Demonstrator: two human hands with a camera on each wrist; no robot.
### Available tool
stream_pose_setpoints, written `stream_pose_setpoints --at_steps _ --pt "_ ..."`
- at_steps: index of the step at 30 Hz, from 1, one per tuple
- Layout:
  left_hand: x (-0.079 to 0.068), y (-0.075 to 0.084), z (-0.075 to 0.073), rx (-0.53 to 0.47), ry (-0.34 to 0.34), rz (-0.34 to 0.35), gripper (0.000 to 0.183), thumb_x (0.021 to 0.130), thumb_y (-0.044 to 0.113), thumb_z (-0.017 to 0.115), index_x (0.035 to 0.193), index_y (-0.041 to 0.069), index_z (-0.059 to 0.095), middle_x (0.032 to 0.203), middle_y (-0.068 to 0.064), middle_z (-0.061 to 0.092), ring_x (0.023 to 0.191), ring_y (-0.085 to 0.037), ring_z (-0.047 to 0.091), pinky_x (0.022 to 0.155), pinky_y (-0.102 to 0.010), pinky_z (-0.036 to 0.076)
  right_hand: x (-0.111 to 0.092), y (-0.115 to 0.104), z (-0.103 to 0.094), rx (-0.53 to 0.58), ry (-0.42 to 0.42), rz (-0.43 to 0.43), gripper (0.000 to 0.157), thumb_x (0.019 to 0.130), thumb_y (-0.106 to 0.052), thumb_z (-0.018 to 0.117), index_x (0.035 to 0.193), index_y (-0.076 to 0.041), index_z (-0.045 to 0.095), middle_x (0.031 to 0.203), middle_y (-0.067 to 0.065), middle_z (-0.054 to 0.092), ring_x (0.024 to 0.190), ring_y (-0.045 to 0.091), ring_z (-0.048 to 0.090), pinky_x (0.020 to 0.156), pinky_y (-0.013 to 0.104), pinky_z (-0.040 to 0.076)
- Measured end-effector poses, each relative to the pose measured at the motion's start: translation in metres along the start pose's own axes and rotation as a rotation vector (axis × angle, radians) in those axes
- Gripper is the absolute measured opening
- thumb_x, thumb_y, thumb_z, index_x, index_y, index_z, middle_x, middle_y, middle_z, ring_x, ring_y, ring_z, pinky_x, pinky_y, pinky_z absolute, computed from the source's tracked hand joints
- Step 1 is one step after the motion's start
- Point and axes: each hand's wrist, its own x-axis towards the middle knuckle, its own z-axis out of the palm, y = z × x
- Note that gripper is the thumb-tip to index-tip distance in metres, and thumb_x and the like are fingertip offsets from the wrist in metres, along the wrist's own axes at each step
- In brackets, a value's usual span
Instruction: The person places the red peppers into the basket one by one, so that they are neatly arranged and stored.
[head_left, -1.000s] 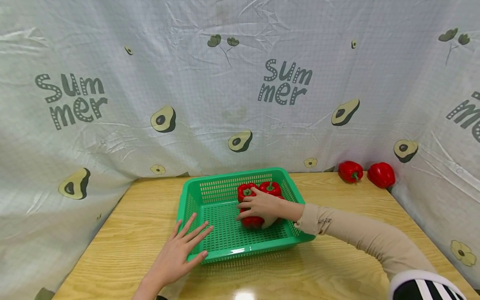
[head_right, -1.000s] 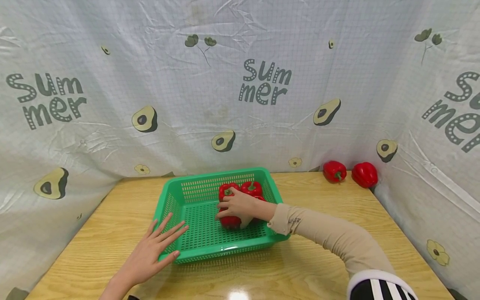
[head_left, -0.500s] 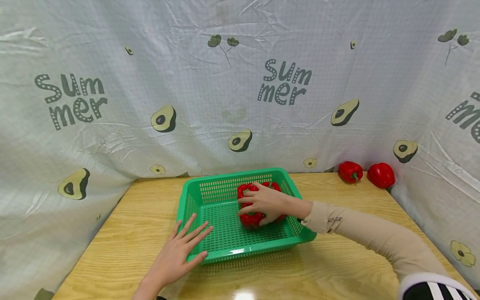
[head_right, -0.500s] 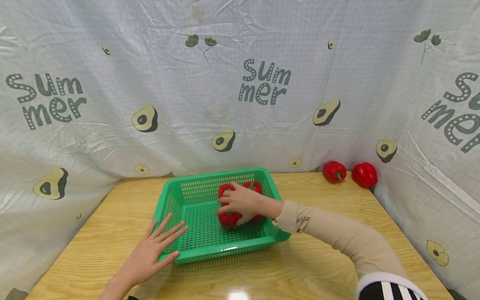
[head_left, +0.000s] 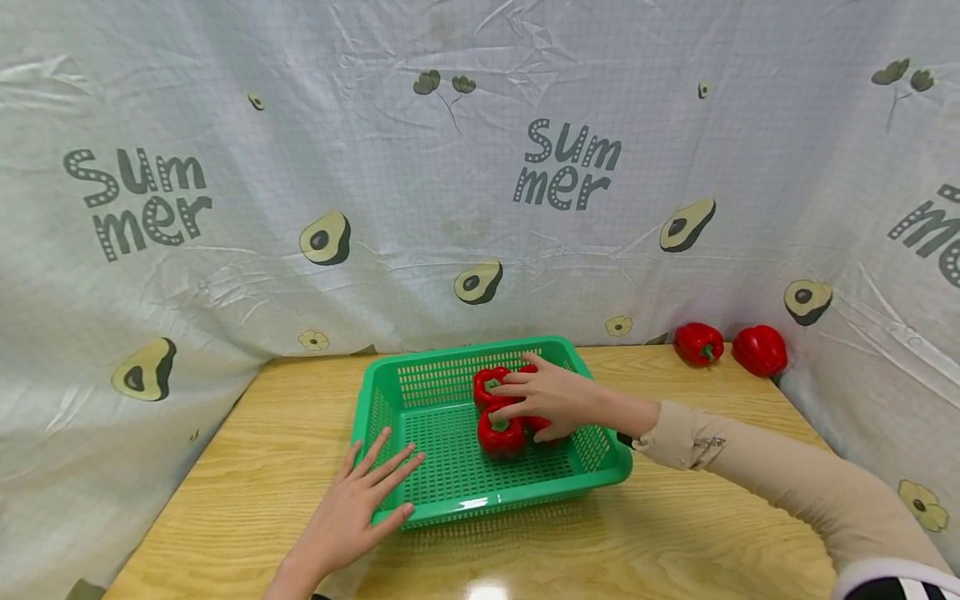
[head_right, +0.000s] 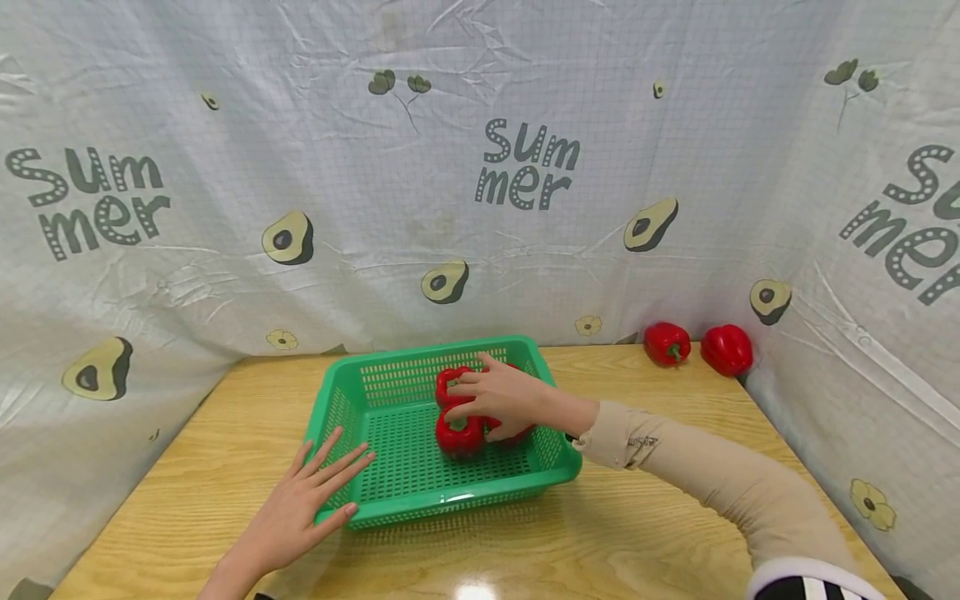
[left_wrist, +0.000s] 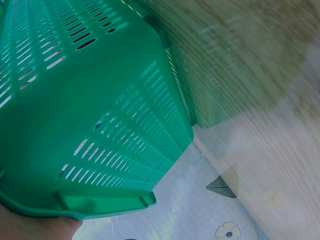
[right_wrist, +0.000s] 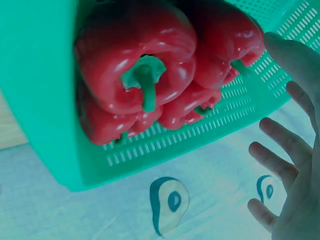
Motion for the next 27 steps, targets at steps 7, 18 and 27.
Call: stream_pose_setpoints --at_steps 7,18,27 --pt "-0.001 0.000 0.000 0.003 -0.001 -0.006 0.065 0.080 0.036 0.062 0.138 0.032 0.033 0.138 0.007 0.042 0.138 -0.023 0.019 0.113 -0.033 -0.006 -0.021 0.008 0.000 0.001 0.097 0.026 0.058 0.071 -0.040 0.071 0.124 -0.029 0.051 0.125 0.002 0.054 0.113 0.022 0.049 0.090 0.052 0.036" --pt "-0.001 0.001 -0.001 0.001 -0.004 -0.004 0.065 0.080 0.036 0.062 0.138 0.032 0.033 0.138 0.007 0.042 0.137 -0.025 0.022 0.113 -0.032 -0.007 -0.069 0.023 0.022 0.059 0.087 0.152 0.051 0.073 -0.038 0.070 0.121 -0.026 0.055 0.122 0.005 0.056 0.112 0.026 0.051 0.090 0.057 0.034" --pt "0.000 0.000 0.000 0.001 0.003 0.002 0.065 0.080 0.036 0.062 0.138 0.032 0.033 0.138 0.007 0.042 0.136 -0.026 0.022 0.113 -0.032 -0.008 -0.107 0.035 0.039 0.115 0.180 0.287 0.046 0.074 -0.036 0.069 0.117 -0.023 0.059 0.118 0.008 0.060 0.108 0.026 0.054 0.086 0.057 0.035"
